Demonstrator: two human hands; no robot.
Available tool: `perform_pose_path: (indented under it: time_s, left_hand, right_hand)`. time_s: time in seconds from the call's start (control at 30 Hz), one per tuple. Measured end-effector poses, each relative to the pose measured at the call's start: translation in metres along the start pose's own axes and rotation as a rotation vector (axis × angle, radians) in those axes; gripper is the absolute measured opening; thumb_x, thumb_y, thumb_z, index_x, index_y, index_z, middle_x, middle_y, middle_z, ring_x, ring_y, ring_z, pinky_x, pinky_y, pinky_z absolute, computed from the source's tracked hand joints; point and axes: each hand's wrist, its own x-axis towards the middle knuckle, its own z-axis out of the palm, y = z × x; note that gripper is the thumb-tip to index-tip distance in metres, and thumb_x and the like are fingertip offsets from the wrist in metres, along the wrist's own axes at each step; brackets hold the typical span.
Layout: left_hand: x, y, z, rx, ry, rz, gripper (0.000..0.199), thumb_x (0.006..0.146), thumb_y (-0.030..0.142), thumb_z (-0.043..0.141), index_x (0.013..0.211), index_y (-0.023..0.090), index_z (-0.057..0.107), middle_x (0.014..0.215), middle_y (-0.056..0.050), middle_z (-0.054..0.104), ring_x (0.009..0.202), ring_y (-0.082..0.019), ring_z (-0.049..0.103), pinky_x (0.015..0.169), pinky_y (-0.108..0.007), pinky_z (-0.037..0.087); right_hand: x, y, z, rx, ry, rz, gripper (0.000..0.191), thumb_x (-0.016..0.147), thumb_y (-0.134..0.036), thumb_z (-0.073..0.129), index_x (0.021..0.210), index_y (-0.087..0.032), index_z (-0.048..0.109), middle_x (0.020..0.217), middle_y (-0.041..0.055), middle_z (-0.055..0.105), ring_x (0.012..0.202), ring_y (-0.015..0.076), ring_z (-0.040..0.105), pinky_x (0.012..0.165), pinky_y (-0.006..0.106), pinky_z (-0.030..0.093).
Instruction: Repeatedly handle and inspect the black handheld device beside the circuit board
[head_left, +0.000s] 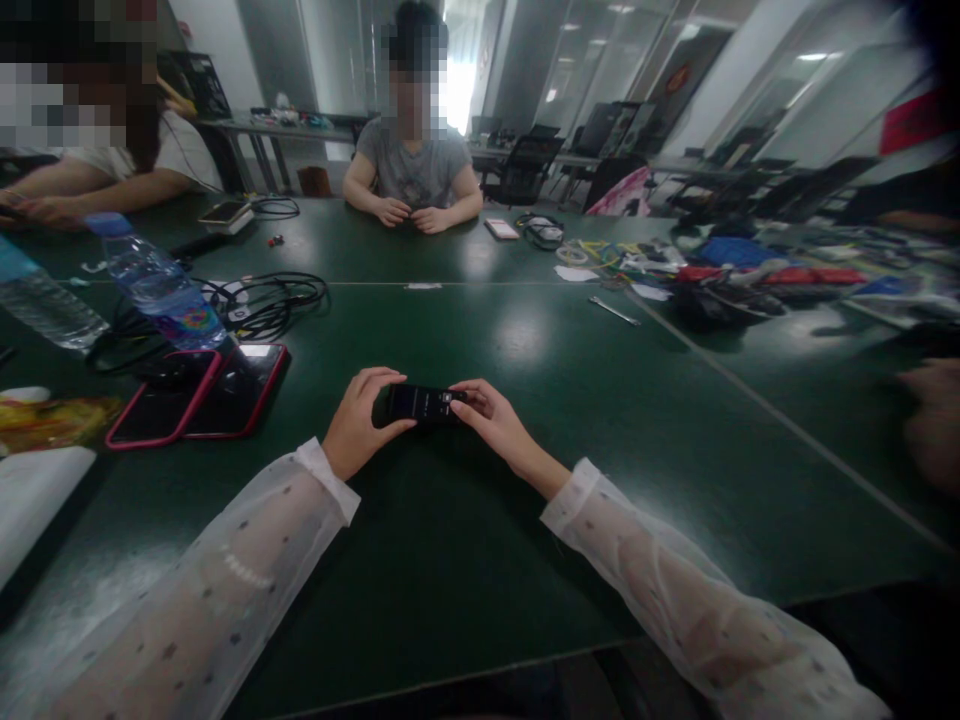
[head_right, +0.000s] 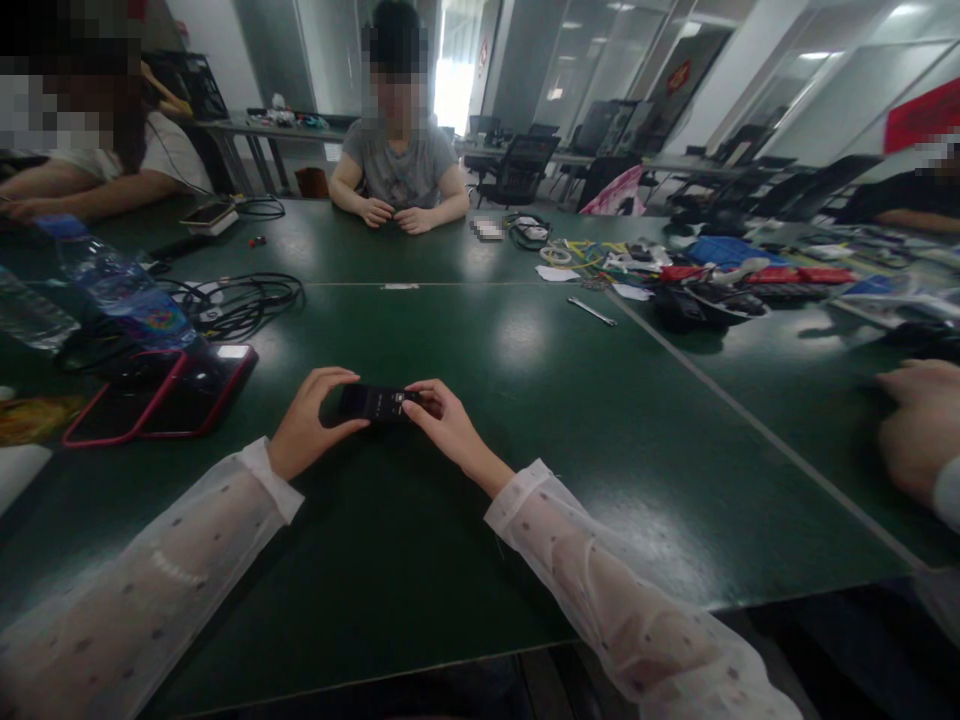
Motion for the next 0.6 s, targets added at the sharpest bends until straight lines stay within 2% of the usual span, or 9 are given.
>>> perform_pose_path:
  time_s: [0.1, 0.27, 0.43, 0.6]
  left_hand:
    - [0.000, 0.002, -0.003, 0.011, -0.052, 0.024, 0.043, 0.082, 0.031, 0.068, 0.123, 0.024, 0.054, 0.124, -0.008, 0.054, 0.121, -0.027, 0.049, 0.105, -0.047, 0.037]
    - [0.000, 0.001, -0.006, 0.020, -0.086, 0.004, 0.046, 0.086, 0.030, 0.064, 0.131, 0.025, 0.051, 0.134, -0.008, 0.052, 0.127, -0.025, 0.047, 0.108, -0.047, 0.035]
    - [0.001, -0.003, -0.005, 0.039, -0.125, 0.032, 0.050, 0.090, 0.028, 0.058, 0.138, 0.025, 0.046, 0.144, -0.007, 0.046, 0.133, -0.022, 0.042, 0.112, -0.046, 0.031]
    - [0.000, -0.008, -0.002, 0.055, -0.172, 0.026, 0.059, 0.089, 0.027, 0.055, 0.145, 0.024, 0.036, 0.153, -0.006, 0.034, 0.140, -0.022, 0.033, 0.115, -0.047, 0.026]
  right_hand:
    - [0.001, 0.003, -0.002, -0.083, -0.006, -0.064, 0.030, 0.085, -0.039, 0.062, 0.110, -0.024, 0.055, 0.110, 0.0062, 0.061, 0.100, 0.0205, 0.060, 0.090, 0.042, 0.049]
    - [0.003, 0.008, -0.005, -0.166, 0.015, -0.090, 0.031, 0.085, -0.043, 0.061, 0.111, -0.025, 0.056, 0.110, 0.0055, 0.061, 0.101, 0.0213, 0.059, 0.093, 0.045, 0.046]
    - [0.002, 0.008, -0.008, -0.315, 0.079, -0.081, 0.032, 0.084, -0.048, 0.061, 0.110, -0.029, 0.059, 0.115, 0.0053, 0.057, 0.112, 0.0241, 0.052, 0.099, 0.048, 0.040]
    - [0.006, 0.014, -0.010, -0.275, 0.082, -0.048, 0.036, 0.085, -0.049, 0.058, 0.113, -0.027, 0.057, 0.117, 0.0059, 0.056, 0.111, 0.0228, 0.053, 0.101, 0.048, 0.038]
